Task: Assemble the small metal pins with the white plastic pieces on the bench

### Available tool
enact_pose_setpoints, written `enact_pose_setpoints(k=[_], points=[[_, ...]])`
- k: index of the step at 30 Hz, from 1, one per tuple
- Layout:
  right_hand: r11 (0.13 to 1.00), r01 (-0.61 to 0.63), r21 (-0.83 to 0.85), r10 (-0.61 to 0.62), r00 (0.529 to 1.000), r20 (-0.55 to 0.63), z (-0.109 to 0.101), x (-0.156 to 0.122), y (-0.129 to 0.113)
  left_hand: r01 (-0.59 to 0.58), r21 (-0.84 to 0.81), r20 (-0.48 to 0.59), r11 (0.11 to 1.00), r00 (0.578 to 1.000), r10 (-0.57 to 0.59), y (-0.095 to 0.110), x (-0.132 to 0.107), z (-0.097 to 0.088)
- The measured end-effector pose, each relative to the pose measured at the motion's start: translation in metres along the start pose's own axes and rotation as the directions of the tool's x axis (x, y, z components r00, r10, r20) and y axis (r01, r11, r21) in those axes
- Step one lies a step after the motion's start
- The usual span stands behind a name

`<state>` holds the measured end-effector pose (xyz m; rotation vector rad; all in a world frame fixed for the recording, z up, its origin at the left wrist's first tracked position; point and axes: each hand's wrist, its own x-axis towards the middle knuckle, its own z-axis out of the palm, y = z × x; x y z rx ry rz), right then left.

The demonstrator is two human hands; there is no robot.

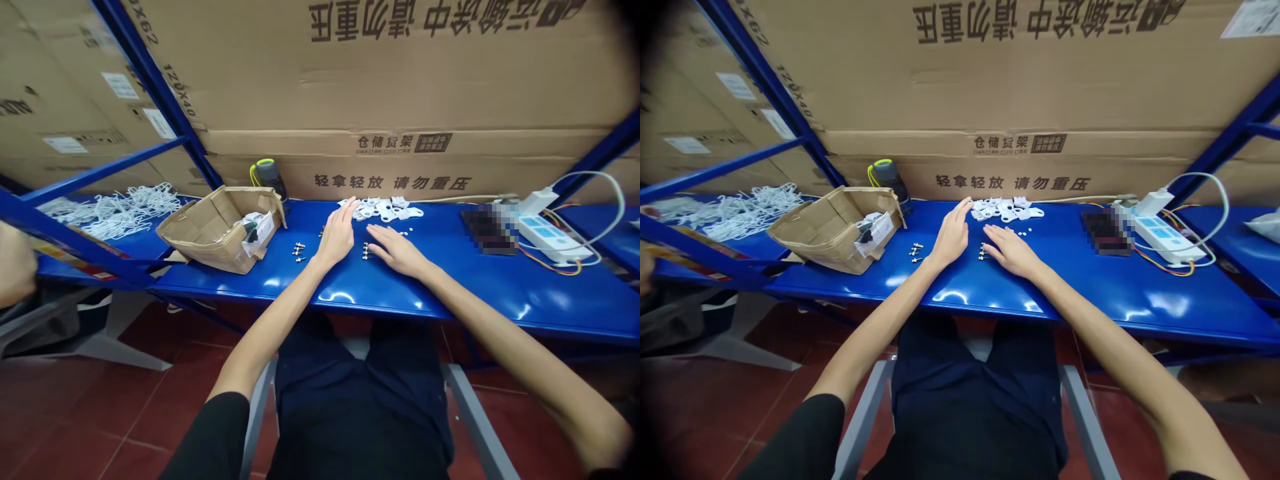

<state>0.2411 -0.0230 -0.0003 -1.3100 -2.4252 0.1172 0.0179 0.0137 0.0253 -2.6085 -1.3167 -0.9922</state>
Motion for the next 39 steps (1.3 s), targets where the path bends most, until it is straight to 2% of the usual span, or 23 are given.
enact_pose_setpoints(k=[3, 6, 12, 19, 23, 26, 29, 33, 36, 39], points=[[0.999, -0.021, 0.045, 0.016, 0.993, 0.116, 0.006, -0.004, -0.018, 0.003, 0.004, -0.084, 1.000, 0.996, -0.003, -0.004, -0.002, -0.011], [0.999, 0.019, 0.041, -0.027, 0.981, 0.193, 0.011, -0.007, -0.031, 0.024, -0.015, -0.187, 1.000, 0.982, -0.026, -0.012, -0.009, -0.023], [0.998, 0.040, 0.057, -0.053, 0.969, 0.242, 0.020, 0.003, -0.060, 0.078, -0.030, -0.319, 0.996, 0.944, -0.084, -0.027, -0.022, -0.038], [0.985, 0.118, 0.128, -0.146, 0.961, 0.233, 0.048, 0.046, -0.115, 0.054, -0.145, -0.363, 0.988, 0.926, -0.103, -0.038, -0.023, -0.044], [0.966, 0.181, 0.185, -0.209, 0.966, 0.149, 0.065, 0.069, -0.137, 0.107, -0.097, -0.294, 0.990, 0.947, -0.131, -0.050, -0.029, -0.046], [0.959, 0.212, 0.186, -0.237, 0.963, 0.125, 0.071, 0.078, -0.144, 0.163, 0.017, -0.166, 0.986, 0.973, -0.158, -0.063, -0.033, -0.052], [0.948, 0.256, 0.189, -0.272, 0.960, 0.064, 0.073, 0.078, -0.142, 0.223, 0.137, -0.042, 0.965, 0.975, -0.219, -0.069, -0.037, -0.062], [0.941, 0.303, 0.152, -0.299, 0.953, -0.047, 0.068, 0.072, -0.129, 0.227, 0.271, 0.104, 0.935, 0.959, -0.263, -0.060, -0.042, -0.069], [0.950, 0.299, 0.094, -0.291, 0.953, -0.086, 0.056, 0.068, -0.112, 0.212, 0.358, 0.139, 0.909, 0.951, -0.277, -0.049, -0.039, -0.065], [0.964, 0.261, 0.049, -0.247, 0.950, -0.192, 0.033, 0.064, -0.083, 0.185, 0.441, 0.163, 0.878, 0.946, -0.281, -0.043, -0.032, -0.060]])
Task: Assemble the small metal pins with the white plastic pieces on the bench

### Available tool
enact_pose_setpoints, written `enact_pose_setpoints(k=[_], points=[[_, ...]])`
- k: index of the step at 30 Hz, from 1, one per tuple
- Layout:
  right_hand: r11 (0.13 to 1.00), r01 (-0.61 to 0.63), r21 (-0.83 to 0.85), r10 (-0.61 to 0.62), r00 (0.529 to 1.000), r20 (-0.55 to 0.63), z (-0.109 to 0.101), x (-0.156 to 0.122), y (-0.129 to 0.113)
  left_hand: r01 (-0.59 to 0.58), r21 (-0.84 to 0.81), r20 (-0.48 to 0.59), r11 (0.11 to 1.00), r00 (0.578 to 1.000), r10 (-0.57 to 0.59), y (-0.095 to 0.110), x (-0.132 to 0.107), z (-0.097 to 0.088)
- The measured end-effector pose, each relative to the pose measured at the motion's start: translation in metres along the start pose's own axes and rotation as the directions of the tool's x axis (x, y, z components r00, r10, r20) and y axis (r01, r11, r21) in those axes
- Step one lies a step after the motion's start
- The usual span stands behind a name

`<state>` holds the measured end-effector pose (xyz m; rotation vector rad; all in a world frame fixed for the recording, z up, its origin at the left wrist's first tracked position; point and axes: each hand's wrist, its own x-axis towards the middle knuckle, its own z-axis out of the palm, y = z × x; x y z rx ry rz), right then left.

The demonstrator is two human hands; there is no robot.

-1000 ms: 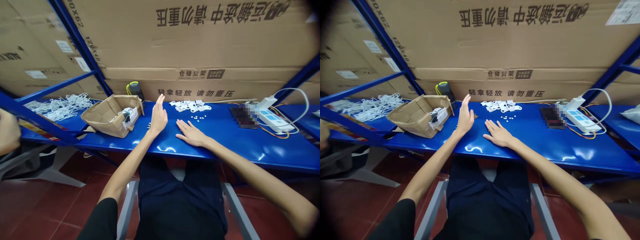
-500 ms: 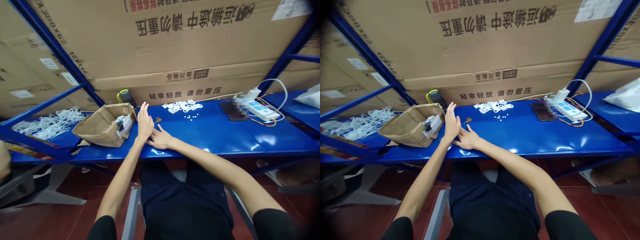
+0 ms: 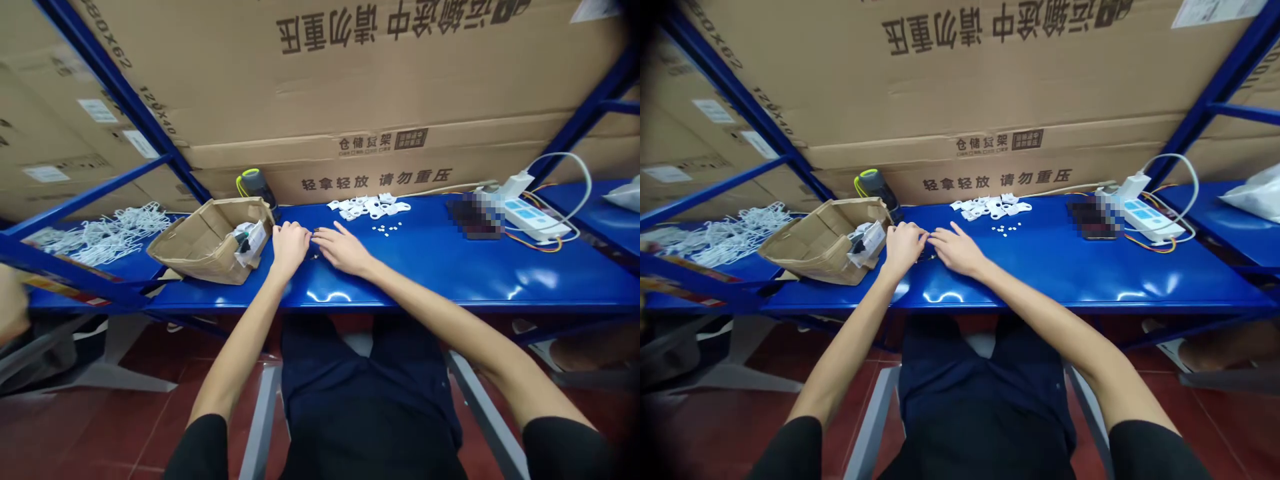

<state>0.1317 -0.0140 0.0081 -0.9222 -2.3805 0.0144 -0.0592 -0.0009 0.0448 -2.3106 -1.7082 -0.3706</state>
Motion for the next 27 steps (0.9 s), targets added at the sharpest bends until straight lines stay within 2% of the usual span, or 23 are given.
enact_pose_setpoints(k=[2, 5, 7, 9, 11, 14, 19, 22, 27], points=[[0.998, -0.063, -0.032, 0.060, 0.994, -0.088, -0.021, -0.008, 0.024, 0.004, 0.025, 0.024, 1.000, 1.000, -0.005, 0.003, 0.004, 0.002], [0.976, -0.209, -0.064, 0.197, 0.968, -0.157, -0.049, -0.027, 0.061, 0.020, 0.025, 0.058, 0.999, 0.998, -0.022, 0.004, 0.006, 0.006], [0.958, -0.272, -0.090, 0.260, 0.957, -0.126, -0.059, -0.040, 0.078, 0.029, 0.021, 0.068, 0.999, 0.997, -0.030, 0.004, 0.008, 0.008], [0.956, -0.283, -0.081, 0.280, 0.959, -0.047, -0.059, -0.048, 0.080, 0.038, 0.011, 0.075, 0.999, 0.996, -0.039, 0.004, 0.009, 0.010], [0.971, -0.234, -0.055, 0.236, 0.970, 0.051, -0.050, -0.050, 0.068, 0.047, -0.006, 0.081, 0.999, 0.996, -0.047, 0.004, 0.010, 0.012], [0.990, -0.119, -0.073, 0.130, 0.977, 0.171, -0.028, -0.040, 0.033, 0.039, -0.015, 0.090, 0.999, 0.995, -0.038, 0.001, 0.010, 0.011], [0.993, -0.043, -0.106, 0.068, 0.967, 0.244, 0.000, -0.020, -0.018, 0.066, -0.023, 0.023, 0.998, 0.998, -0.065, -0.009, 0.005, -0.002], [0.997, -0.020, -0.078, 0.040, 0.961, 0.273, 0.006, -0.013, -0.032, 0.106, -0.059, -0.043, 0.993, 0.993, -0.109, -0.012, 0.006, -0.014], [0.999, 0.011, 0.031, -0.020, 0.955, 0.297, 0.014, 0.002, -0.037, 0.119, -0.149, -0.123, 0.982, 0.983, -0.138, -0.009, 0.014, -0.031]])
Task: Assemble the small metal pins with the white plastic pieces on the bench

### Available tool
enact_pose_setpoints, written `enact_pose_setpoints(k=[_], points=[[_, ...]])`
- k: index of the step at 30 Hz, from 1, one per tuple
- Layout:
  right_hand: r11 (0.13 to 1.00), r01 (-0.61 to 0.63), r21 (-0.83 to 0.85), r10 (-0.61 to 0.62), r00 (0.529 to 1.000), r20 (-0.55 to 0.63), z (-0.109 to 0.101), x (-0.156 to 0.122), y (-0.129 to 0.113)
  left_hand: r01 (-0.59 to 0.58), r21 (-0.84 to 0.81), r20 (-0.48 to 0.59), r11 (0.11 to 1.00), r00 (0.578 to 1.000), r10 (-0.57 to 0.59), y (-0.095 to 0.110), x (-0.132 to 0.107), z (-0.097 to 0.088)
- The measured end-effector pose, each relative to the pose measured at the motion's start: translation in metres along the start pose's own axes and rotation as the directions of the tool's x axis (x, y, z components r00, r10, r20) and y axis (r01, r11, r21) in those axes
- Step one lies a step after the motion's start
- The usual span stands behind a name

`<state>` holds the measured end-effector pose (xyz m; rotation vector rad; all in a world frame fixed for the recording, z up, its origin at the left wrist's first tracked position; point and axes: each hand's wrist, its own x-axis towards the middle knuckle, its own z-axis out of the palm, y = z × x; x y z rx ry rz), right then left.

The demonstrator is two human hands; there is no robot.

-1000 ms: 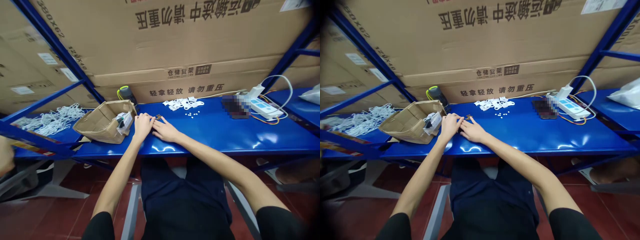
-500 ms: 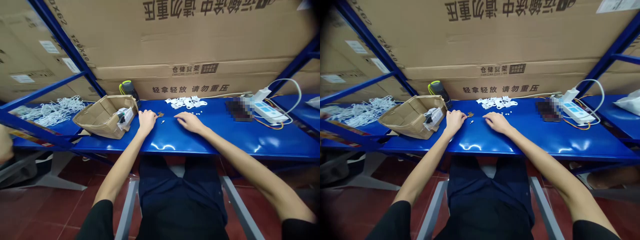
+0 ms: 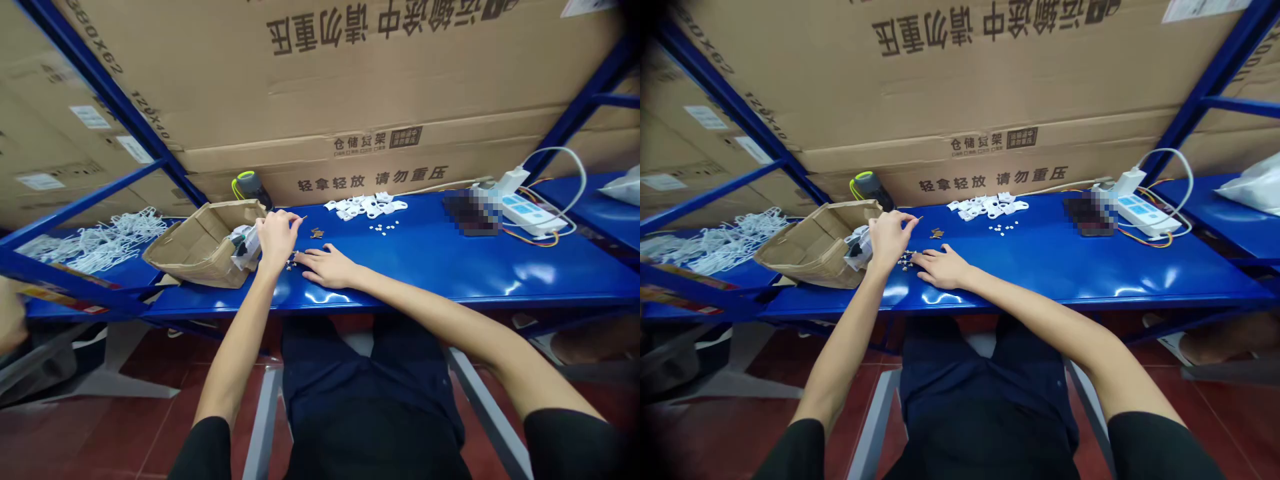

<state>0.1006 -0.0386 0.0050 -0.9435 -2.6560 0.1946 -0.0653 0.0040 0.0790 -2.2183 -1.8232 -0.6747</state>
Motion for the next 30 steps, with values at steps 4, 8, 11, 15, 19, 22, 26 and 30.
enact_pose_setpoints(k=[4, 8, 11, 15, 19, 22, 26, 30], points=[[0.999, 0.032, 0.012, -0.032, 0.998, -0.056, 0.002, 0.004, 0.003, -0.010, -0.042, -0.051, 0.999, 0.999, 0.007, 0.003, 0.003, -0.004], [0.998, -0.025, -0.050, 0.016, 0.987, -0.159, -0.009, -0.013, 0.026, -0.064, -0.060, -0.027, 0.996, 0.998, 0.062, 0.005, -0.003, 0.001], [0.987, -0.134, -0.088, 0.110, 0.965, -0.236, -0.030, -0.036, 0.064, -0.158, -0.086, 0.052, 0.984, 0.985, 0.163, 0.013, -0.009, 0.015], [0.942, -0.333, -0.044, 0.298, 0.889, -0.347, -0.054, -0.067, 0.121, -0.302, -0.117, 0.175, 0.946, 0.931, 0.319, 0.043, -0.010, 0.047], [0.940, -0.340, -0.036, 0.309, 0.889, -0.338, -0.055, -0.090, 0.142, -0.404, -0.174, 0.218, 0.898, 0.873, 0.436, 0.076, 0.003, 0.075], [0.953, -0.276, -0.123, 0.231, 0.927, -0.294, -0.049, -0.094, 0.135, -0.474, -0.216, 0.136, 0.854, 0.851, 0.507, 0.088, 0.011, 0.087], [0.955, -0.244, -0.169, 0.184, 0.933, -0.311, -0.046, -0.089, 0.127, -0.526, -0.263, 0.073, 0.809, 0.825, 0.560, 0.084, 0.010, 0.091], [0.954, -0.262, -0.146, 0.198, 0.916, -0.348, -0.047, -0.089, 0.130, -0.507, -0.337, 0.054, 0.793, 0.831, 0.554, 0.074, 0.005, 0.092]])
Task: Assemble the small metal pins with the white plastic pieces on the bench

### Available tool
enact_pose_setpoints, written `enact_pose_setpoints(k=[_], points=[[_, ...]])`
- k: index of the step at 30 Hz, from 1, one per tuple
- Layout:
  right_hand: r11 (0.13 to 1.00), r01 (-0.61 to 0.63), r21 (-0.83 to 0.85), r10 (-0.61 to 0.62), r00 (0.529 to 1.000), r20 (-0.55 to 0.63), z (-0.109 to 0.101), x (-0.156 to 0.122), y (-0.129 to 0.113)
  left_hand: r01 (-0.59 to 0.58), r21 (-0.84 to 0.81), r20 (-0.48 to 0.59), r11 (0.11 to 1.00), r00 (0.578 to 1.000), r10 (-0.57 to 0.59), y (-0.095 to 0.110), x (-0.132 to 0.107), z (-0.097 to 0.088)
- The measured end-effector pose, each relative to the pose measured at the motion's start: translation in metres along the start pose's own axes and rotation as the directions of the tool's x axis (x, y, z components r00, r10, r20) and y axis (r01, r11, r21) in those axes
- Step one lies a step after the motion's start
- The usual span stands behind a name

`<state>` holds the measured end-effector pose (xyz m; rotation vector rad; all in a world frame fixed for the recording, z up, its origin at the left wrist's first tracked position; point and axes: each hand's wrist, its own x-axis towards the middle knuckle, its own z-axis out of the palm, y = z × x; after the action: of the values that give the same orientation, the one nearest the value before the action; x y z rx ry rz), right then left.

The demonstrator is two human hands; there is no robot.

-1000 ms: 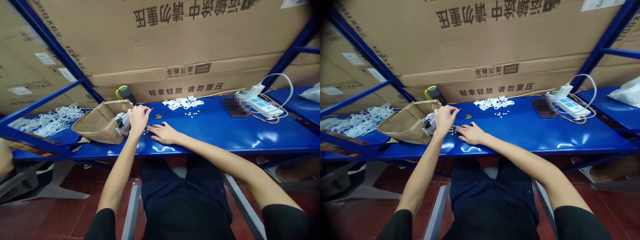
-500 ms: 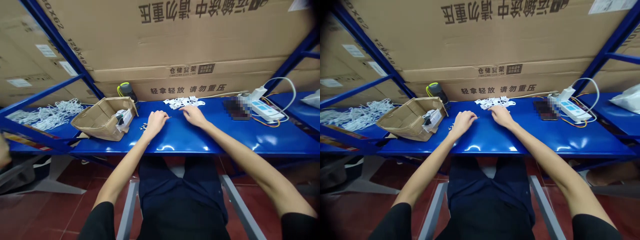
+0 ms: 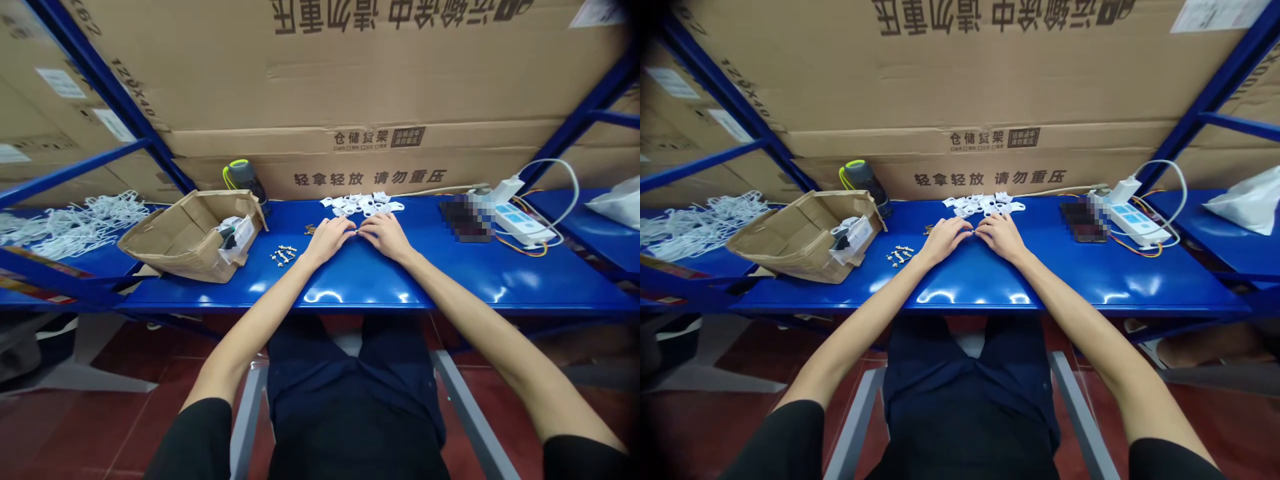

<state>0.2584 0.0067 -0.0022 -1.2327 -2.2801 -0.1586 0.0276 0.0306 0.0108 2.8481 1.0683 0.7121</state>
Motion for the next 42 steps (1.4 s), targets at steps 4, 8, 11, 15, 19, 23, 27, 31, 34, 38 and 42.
enact_pose_setpoints(k=[4, 8, 11, 15, 19, 23, 27, 31, 34, 38, 42], points=[[0.999, -0.002, 0.033, 0.002, 1.000, -0.004, -0.002, -0.002, 0.002, 0.019, -0.066, -0.008, 0.998, 1.000, -0.020, -0.004, -0.001, 0.000], [0.999, -0.007, 0.047, 0.007, 1.000, -0.001, -0.003, -0.001, -0.004, 0.002, -0.094, -0.030, 0.996, 1.000, -0.005, -0.005, 0.000, 0.000], [0.998, -0.051, 0.046, 0.051, 0.999, -0.009, -0.005, 0.001, -0.003, 0.024, -0.090, -0.051, 0.996, 0.998, -0.029, -0.005, -0.001, -0.001], [0.966, -0.258, -0.013, 0.255, 0.962, -0.096, -0.012, -0.004, 0.014, 0.133, -0.063, -0.074, 0.989, 0.988, -0.137, -0.005, -0.001, -0.003], [0.956, -0.292, -0.036, 0.287, 0.952, -0.107, -0.016, -0.012, 0.025, 0.184, -0.054, -0.081, 0.981, 0.979, -0.188, -0.006, -0.001, -0.004], [0.963, -0.258, -0.072, 0.254, 0.965, -0.062, -0.012, -0.012, 0.022, 0.173, -0.070, -0.081, 0.982, 0.981, -0.178, -0.005, -0.002, -0.002], [0.958, -0.260, -0.120, 0.255, 0.965, -0.052, -0.005, -0.010, 0.020, 0.164, -0.091, -0.076, 0.982, 0.982, -0.171, -0.003, -0.003, -0.002], [0.963, -0.238, -0.128, 0.235, 0.971, -0.043, -0.004, -0.011, 0.019, 0.137, -0.100, -0.059, 0.986, 0.988, -0.143, -0.001, -0.003, -0.003], [0.970, -0.216, -0.110, 0.213, 0.976, -0.036, -0.006, -0.010, 0.015, 0.117, -0.100, -0.063, 0.988, 0.990, -0.124, 0.001, -0.002, -0.003], [0.979, -0.203, 0.010, 0.203, 0.977, -0.066, -0.007, -0.005, 0.007, 0.105, -0.109, -0.088, 0.988, 0.989, -0.115, 0.002, -0.002, -0.002], [0.939, -0.247, 0.238, 0.274, 0.958, -0.087, -0.007, -0.003, 0.000, 0.115, -0.114, -0.091, 0.987, 0.988, -0.126, 0.002, -0.001, 0.000]])
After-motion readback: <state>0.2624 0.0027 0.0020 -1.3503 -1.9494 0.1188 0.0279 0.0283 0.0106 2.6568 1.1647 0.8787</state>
